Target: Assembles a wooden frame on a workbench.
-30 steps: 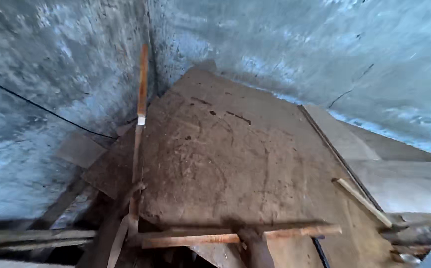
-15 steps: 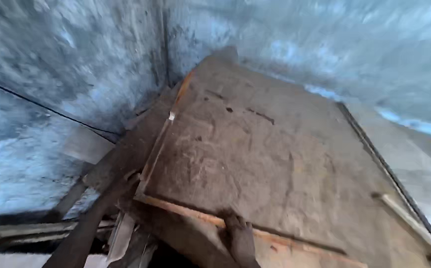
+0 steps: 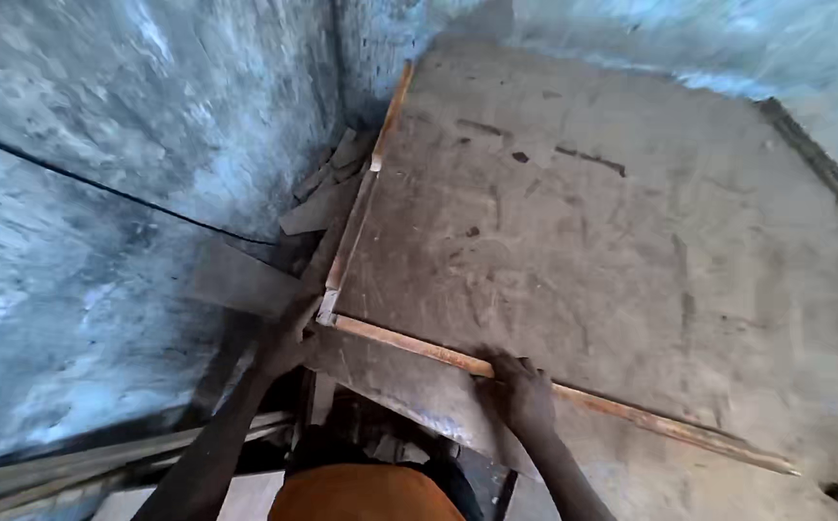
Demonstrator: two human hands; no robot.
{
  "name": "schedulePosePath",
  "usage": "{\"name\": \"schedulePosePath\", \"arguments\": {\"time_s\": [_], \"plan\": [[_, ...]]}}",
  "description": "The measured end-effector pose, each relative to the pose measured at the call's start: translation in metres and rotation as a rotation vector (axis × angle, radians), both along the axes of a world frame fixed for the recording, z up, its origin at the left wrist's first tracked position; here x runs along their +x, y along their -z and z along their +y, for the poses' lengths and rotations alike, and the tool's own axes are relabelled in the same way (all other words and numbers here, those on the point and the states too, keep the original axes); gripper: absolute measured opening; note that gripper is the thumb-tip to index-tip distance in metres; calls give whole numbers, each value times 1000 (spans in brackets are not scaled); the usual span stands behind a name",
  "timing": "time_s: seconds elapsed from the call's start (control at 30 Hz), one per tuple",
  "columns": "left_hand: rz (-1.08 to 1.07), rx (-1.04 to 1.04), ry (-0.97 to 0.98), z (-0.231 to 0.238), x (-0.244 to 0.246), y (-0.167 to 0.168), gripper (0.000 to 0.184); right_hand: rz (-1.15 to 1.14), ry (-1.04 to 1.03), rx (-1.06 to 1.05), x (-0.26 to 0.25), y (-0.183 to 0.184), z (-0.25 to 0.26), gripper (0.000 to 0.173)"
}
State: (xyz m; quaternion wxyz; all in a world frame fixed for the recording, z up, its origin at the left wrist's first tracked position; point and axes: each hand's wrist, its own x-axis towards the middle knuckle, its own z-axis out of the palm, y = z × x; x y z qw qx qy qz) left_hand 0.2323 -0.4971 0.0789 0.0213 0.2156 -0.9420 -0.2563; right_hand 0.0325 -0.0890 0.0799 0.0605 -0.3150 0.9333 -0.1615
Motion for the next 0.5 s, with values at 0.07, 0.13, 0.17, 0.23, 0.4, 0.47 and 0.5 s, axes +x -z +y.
{"name": "schedulePosePath", "arguments": {"time_s": [0.07, 0.13, 0.17, 0.23, 0.4, 0.47, 0.5], "plan": [[-36, -12, -15, -11, 10, 1, 96, 10, 8, -31, 22, 0, -14, 38], [-56, -19, -34, -19, 14, -3, 106, 23, 16, -54, 40, -2, -31, 36], [-53, -18, -44, -24, 18, -3, 108, 41, 19, -60, 50, 0, -38, 33], [-29, -3, -37, -34, 31, 2, 106, 57, 21, -34, 67, 3, -44, 28], [-6, -36, 5, -37, 60, -4, 102, 89, -27, -14, 94, 8, -40, 37], [-34, -82, -6, -37, 62, -10, 98, 94, -34, 8, 100, 10, -42, 50], [-37, -96, -13, -36, 63, -12, 95, 113, -40, 11, 103, 12, -42, 57]]}}
